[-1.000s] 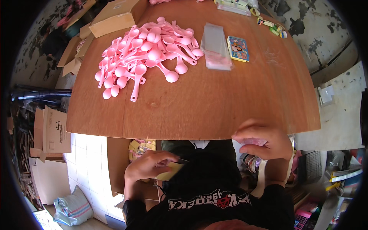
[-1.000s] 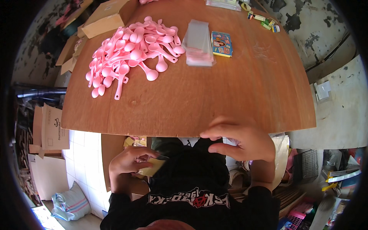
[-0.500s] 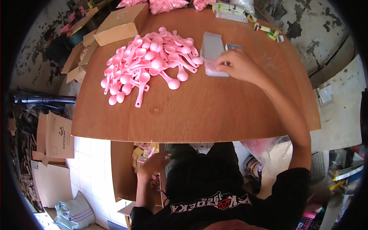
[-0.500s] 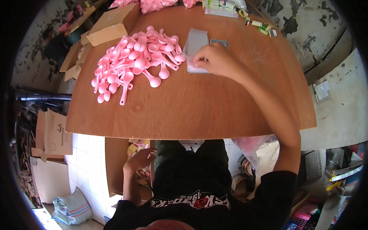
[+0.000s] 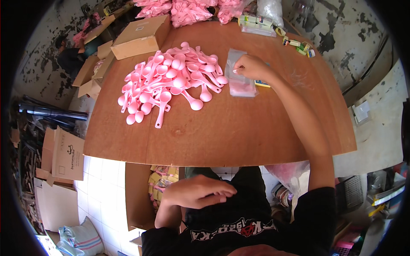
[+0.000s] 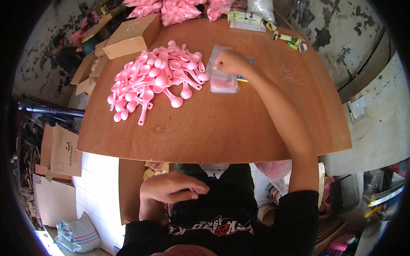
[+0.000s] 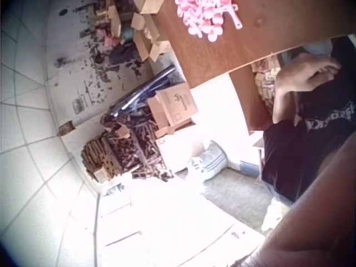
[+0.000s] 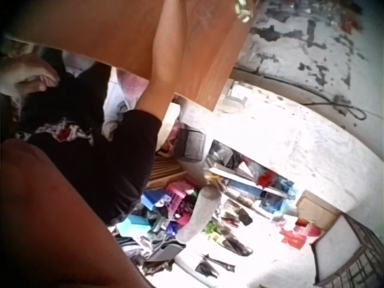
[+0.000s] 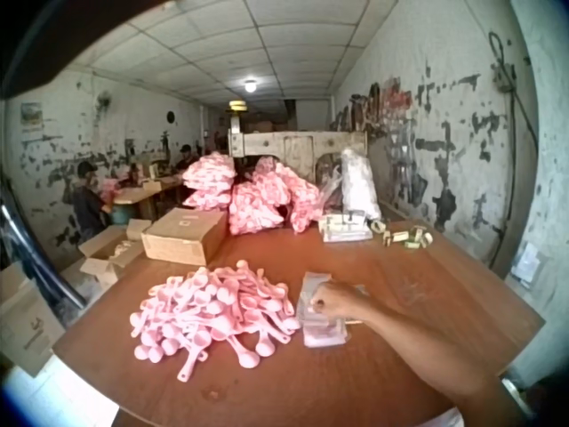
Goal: The person repeatedly picks up pink plastic spoons and places them into small clear plastic bags along with a yellow paper insert. The person seals each bag and sets it aside on the table. The process is repeated continuously throughout the clip.
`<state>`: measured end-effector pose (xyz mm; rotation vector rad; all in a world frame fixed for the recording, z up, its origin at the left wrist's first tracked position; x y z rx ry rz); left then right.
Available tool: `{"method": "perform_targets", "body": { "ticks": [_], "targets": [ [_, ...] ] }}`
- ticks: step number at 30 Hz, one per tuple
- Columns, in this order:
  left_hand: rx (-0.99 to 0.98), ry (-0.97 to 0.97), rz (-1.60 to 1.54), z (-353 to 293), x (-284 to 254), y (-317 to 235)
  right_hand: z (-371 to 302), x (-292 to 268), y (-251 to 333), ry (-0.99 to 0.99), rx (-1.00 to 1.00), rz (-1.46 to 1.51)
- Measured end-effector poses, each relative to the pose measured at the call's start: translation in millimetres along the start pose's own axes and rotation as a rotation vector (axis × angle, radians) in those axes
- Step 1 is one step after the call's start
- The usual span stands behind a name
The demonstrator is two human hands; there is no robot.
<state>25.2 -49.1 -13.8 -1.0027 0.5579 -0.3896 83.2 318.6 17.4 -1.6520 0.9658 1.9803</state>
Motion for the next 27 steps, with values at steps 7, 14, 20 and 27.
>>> {"method": "perform_targets", "body": {
  "ticks": [7, 14, 20, 27],
  "targets": [
    [-0.217, -0.544, 0.683, 25, -63, -9, -88, -30, 71, -0.439, -0.147, -0.457],
    [-0.021, -0.653, 1.203, 43, -82, -9, -182, -13, 139, -0.419, -0.579, -0.194],
    [0.059, -0.734, 0.965, 27, -85, -9, -164, -18, 90, -0.338, -0.403, 0.173],
    [0.116, -1.115, 0.17, 16, -94, 7, -122, -32, -31, -0.409, 0.049, -0.132]
  ]
}}
Point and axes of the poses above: each hand's wrist, its own z-axis towards the middle knuckle, its own x-axis out of the palm, y = z × x, the point moved 5 cm from there along z, towards the middle knuckle, and after that the axes turned 14 degrees about x, right-handed, at the moved point
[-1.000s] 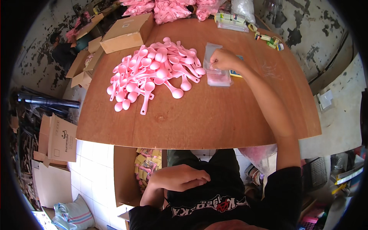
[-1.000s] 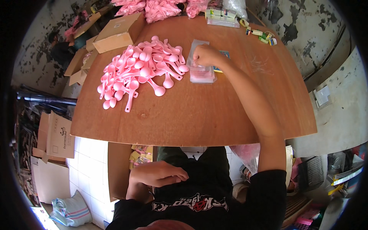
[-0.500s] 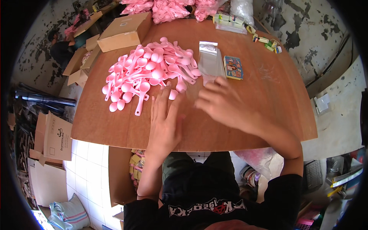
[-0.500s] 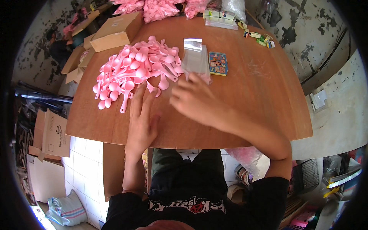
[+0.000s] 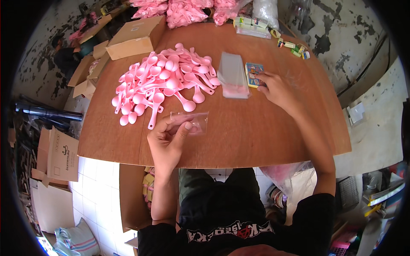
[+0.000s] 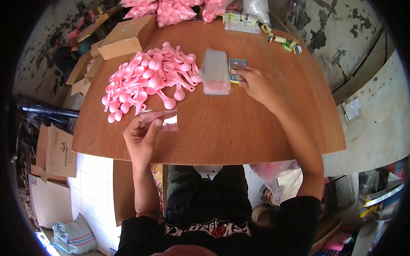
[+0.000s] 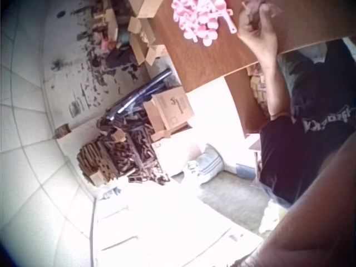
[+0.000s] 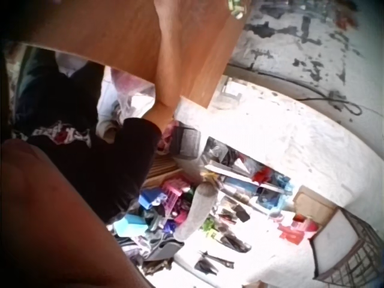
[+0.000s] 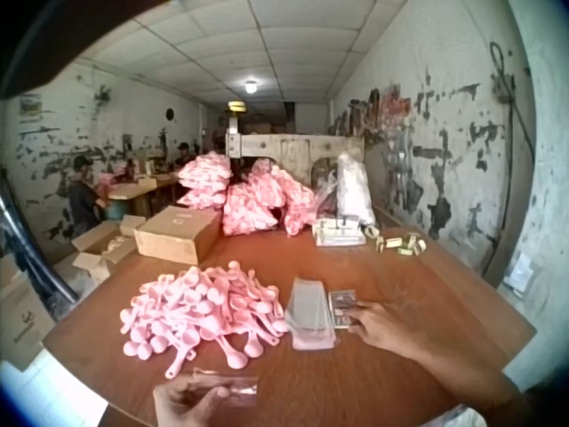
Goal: The person repeatedly picks up pink plastic spoons and places them into small clear plastic bags along with a yellow paper insert. The person seals each bag and sets it aside on the table. The process is repeated continuously throughout the clip.
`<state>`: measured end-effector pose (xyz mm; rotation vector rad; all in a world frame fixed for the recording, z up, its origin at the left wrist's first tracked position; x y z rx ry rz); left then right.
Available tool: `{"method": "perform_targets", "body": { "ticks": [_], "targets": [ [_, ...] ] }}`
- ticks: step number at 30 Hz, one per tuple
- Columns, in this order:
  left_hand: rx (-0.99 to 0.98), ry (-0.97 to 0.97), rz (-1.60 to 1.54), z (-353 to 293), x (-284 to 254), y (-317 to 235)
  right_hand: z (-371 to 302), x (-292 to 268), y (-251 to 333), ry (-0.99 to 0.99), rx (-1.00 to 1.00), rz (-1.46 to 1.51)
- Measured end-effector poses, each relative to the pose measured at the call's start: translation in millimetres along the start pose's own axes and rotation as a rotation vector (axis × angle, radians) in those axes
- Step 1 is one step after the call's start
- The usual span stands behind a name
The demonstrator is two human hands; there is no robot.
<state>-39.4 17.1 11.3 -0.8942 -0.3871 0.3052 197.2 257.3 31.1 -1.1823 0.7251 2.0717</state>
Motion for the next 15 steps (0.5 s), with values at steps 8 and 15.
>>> {"method": "perform_targets", "body": {
  "ticks": [8, 15],
  "targets": [
    [-0.001, -0.105, -0.011, 7, -9, 7, 8, -18, -11, -0.005, 0.119, 0.307],
    [-0.124, -0.006, 0.001, 8, 4, 20, -22, -79, 64, -0.287, 0.161, 0.879]
  ]
}}
Point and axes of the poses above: each hand's wrist, its own z-axis towards the middle knuckle, its own x-axis out of the palm, y = z × x, the point moved 5 cm from there along z, towards the middle knuckle, and after that the axes turned 14 degrees about x, right-handed, at the moved point
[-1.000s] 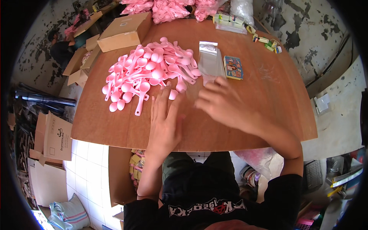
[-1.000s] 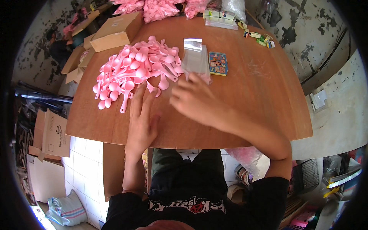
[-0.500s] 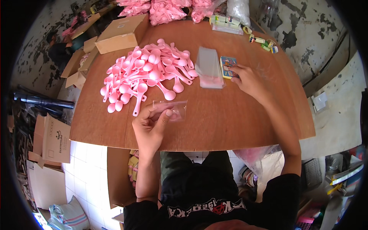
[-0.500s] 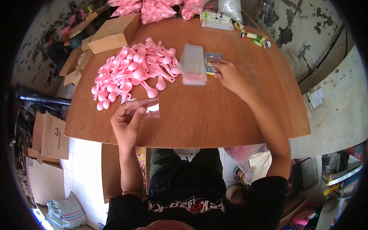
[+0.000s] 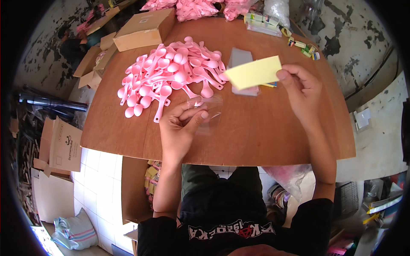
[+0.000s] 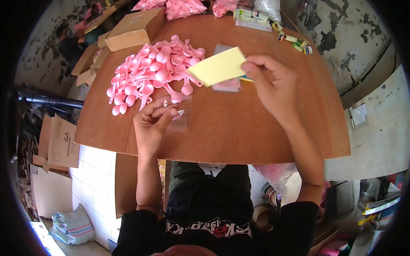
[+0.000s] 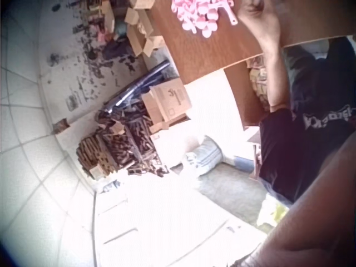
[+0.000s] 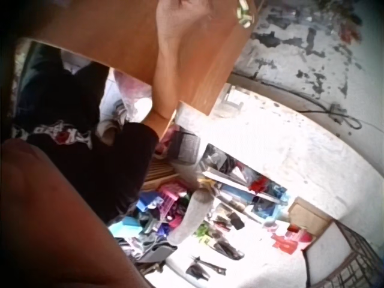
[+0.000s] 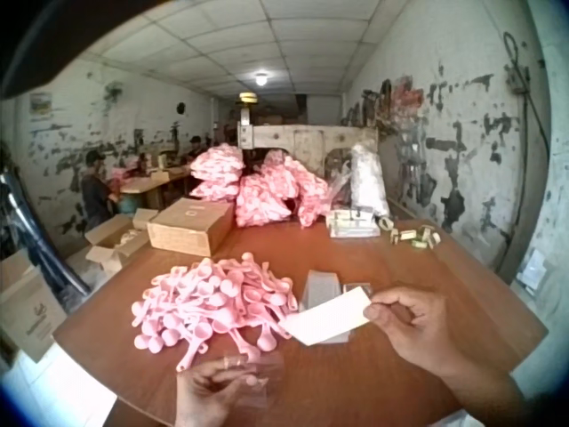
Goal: The person repeatedly picks up pink plastic spoons and places them into small clear plastic bags along with a yellow paper insert. The person seals each bag and sets it aside on the table. The process is repeated continuously throughout the clip.
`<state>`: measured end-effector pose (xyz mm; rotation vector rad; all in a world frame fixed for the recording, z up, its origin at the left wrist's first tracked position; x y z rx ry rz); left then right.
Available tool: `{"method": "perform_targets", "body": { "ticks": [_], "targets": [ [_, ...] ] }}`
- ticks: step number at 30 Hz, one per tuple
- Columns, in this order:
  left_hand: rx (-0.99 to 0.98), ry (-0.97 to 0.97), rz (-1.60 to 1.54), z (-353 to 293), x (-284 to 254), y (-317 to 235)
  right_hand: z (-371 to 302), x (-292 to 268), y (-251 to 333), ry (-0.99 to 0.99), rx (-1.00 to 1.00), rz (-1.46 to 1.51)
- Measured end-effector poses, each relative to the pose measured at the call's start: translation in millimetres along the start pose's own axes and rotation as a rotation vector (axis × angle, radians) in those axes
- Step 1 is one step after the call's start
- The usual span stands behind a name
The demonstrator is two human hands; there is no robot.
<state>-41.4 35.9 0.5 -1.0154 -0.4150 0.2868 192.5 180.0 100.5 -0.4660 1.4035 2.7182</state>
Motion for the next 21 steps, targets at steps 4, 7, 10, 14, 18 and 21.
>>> {"method": "perform_targets", "body": {
  "ticks": [4, 7, 10, 14, 18, 21],
  "targets": [
    [-0.049, 0.055, 0.001, -4, 13, -5, -14, 21, 24, 0.232, -0.037, 0.098],
    [-0.015, 0.104, -0.009, -4, 17, -11, -14, 30, 22, 0.295, -0.073, 0.085],
    [-0.071, 0.124, 0.024, -4, 18, -12, -14, 36, 15, 0.371, -0.05, 0.027],
    [-0.143, 0.182, 0.004, -9, 22, -5, -23, 50, 22, 0.502, 0.021, 0.003],
    [-0.069, 0.234, -0.047, -12, 32, -14, -33, 58, 29, 0.596, -0.094, -0.102],
    [0.032, 0.235, 0.028, -12, 31, -20, -42, 65, 40, 0.655, -0.207, -0.105]
  ]
}}
Point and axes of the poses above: each hand's wrist, its own z-axis towards the middle knuckle, its own x-axis out of the palm, y = z × x, the point moved 5 cm from there along z, towards the middle knuckle, and after that the axes turned 14 degrees about x, right-handed, at the moved point
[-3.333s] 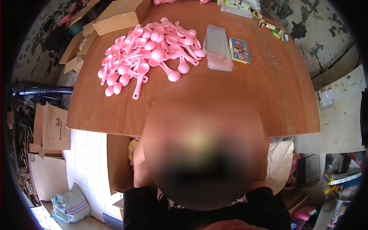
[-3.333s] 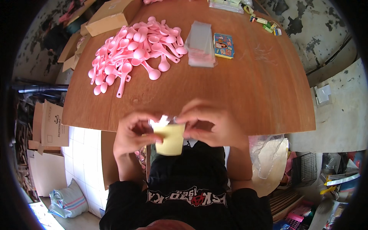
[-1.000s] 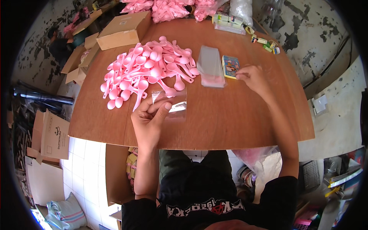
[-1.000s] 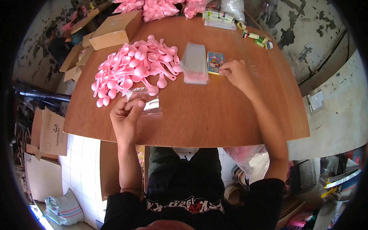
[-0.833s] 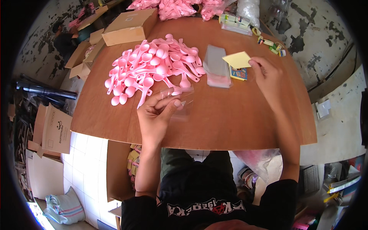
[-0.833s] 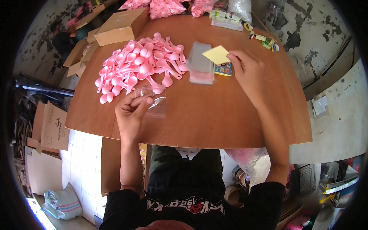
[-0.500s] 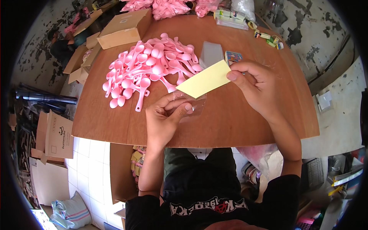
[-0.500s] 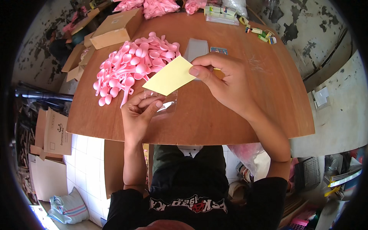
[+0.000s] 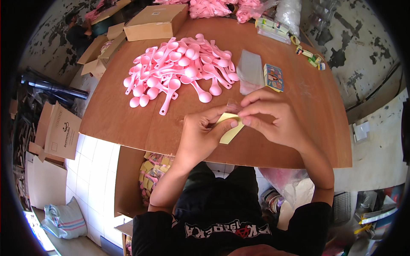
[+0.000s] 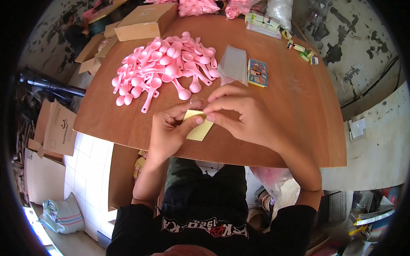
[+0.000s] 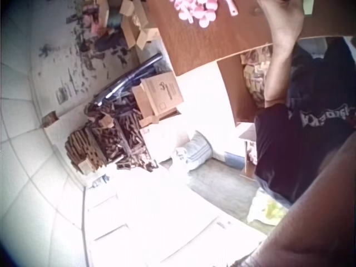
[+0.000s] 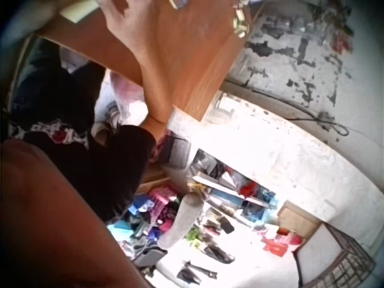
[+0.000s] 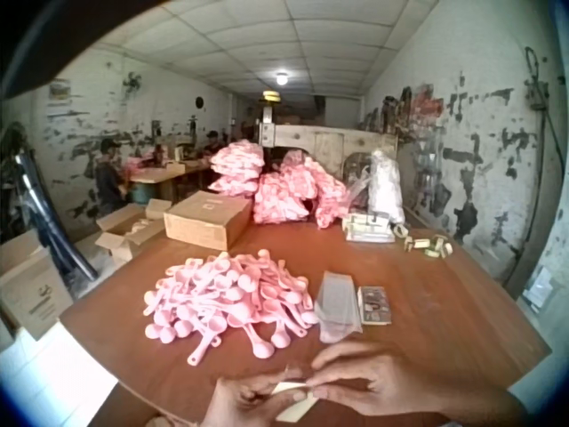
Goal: The person repeatedly picks up pink plastic spoons and places them into small clear plastic bags along with a yellow paper insert. The person seals each bag and sets it aside on the table. The process is repeated continuously throughout the clip.
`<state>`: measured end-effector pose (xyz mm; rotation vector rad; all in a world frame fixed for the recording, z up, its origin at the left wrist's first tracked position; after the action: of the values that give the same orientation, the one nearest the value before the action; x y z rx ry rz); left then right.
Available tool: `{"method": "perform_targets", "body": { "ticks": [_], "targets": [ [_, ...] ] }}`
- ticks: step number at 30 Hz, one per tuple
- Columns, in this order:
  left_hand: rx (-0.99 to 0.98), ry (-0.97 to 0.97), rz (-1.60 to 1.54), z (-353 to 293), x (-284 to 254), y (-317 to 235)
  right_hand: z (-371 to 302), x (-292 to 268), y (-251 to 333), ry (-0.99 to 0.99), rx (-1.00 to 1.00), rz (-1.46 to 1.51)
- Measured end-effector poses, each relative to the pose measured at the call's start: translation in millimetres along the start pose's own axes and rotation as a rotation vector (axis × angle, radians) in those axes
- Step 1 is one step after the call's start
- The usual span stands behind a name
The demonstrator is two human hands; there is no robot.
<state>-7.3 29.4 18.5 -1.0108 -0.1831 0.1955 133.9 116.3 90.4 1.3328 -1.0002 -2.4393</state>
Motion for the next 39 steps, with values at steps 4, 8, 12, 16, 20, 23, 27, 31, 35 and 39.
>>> {"method": "perform_targets", "body": {
  "ticks": [4, 8, 12, 16, 20, 23, 27, 31, 35, 39],
  "targets": [
    [0.026, 0.018, -0.01, -3, 4, -7, -6, 4, 5, 0.117, 0.064, -0.025],
    [0.221, -0.015, 0.035, -2, 9, -11, -11, 11, 2, 0.278, 0.207, 0.122],
    [0.233, -0.029, -0.023, -1, 14, -15, -14, 16, 11, 0.36, 0.289, 0.054],
    [0.32, -0.035, 0.121, 1, 14, -20, -17, 21, 11, 0.2, 0.105, -0.177],
    [0.308, -0.066, 0.065, 3, 8, -20, -16, 24, 18, 0.155, 0.148, -0.128],
    [0.278, -0.079, 0.003, 8, 4, -22, -15, 20, 17, -0.008, 0.14, -0.043],
    [0.291, -0.098, -0.027, 15, 5, -30, -7, 17, 18, 0.0, 0.07, -0.05],
    [0.284, -0.08, 0.032, 20, 6, -29, -1, 17, 21, 0.064, 0.07, -0.083],
    [0.321, -0.068, 0.03, 22, 8, -30, -1, 17, 22, 0.176, 0.135, -0.143],
    [0.377, 0.019, 0.133, 19, 13, -32, -1, 18, 16, 0.177, 0.124, -0.225]
  ]
}}
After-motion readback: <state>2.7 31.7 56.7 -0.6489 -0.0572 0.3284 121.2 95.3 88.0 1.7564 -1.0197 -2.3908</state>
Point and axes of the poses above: each hand's wrist, its own z-axis towards the middle knuckle, its own x-axis out of the palm, y = z × x, the point moved 5 cm from there along z, towards the middle knuckle, and after that the axes turned 14 degrees about x, right-handed, at the moved point
